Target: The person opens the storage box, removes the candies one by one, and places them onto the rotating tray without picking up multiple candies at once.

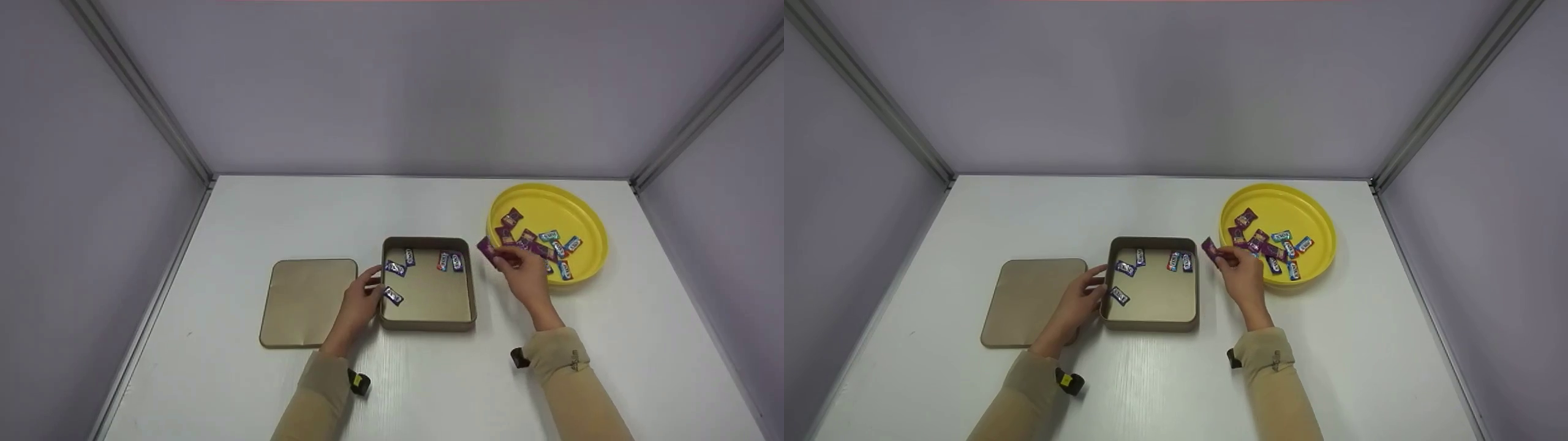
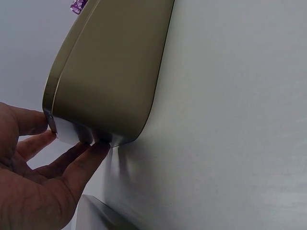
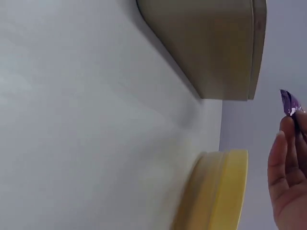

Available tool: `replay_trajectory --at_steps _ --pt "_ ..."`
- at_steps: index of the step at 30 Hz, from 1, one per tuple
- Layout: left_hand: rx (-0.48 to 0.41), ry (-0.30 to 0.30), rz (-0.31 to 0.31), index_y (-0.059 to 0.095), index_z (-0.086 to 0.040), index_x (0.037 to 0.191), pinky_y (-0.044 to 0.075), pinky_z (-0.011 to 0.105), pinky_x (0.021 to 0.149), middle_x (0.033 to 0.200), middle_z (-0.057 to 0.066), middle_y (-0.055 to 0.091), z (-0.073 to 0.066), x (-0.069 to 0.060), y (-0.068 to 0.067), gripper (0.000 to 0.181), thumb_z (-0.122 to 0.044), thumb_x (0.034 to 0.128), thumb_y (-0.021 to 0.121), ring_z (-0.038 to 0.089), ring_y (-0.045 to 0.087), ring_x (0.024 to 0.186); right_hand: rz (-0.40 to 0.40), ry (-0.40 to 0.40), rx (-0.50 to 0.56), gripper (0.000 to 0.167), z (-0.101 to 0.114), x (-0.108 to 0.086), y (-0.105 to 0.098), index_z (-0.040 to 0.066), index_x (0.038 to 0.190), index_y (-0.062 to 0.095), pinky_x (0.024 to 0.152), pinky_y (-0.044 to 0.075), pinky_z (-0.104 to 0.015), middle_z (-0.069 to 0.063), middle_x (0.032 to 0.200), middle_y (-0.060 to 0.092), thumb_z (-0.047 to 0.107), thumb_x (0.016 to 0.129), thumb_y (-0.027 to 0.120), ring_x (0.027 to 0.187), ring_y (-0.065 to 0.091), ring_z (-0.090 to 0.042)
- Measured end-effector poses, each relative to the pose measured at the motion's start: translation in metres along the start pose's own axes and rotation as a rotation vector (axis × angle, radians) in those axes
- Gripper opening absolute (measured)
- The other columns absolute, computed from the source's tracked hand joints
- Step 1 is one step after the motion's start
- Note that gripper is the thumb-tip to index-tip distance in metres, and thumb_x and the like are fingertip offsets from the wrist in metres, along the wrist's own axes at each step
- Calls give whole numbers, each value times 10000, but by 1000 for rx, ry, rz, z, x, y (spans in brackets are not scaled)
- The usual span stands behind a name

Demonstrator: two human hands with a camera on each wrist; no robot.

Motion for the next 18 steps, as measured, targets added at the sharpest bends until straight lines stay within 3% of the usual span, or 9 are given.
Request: replay_trajectory --at_steps 5,8,18 --pt "-1 3 -3 483 -138 1454 508 390 903 1296 175 584 0 -1 0 448 -121 1009 536 302 593 1131 -110 249 68 237 -20 6 -24 -38 1171 655 661 554 -235 -173 1004 657 68 963 616 771 656 -168" --pt "-18 9 8 477 -126 1455 509 387 895 1300 179 580 -1 -3 0 445 -117 1013 531 294 588 1138 -122 372 130 266 -31 8 -32 -56 1212 619 715 565 -263 -180 1034 639 76 984 581 742 659 -98" --pt "-44 -2 19 474 -138 1458 509 375 894 1302 157 580 -1 -3 1 447 -113 1014 527 275 579 1151 -95 521 166 349 -55 19 -46 -62 1310 541 715 551 -219 -176 1056 653 127 1018 517 753 682 -95"
Point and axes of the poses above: each hand's wrist, its own x-axis towards the middle knuckle, its own y-axis out of the palm, z = x × y, the point moved 5 cm from there along x, towards the middle knuckle
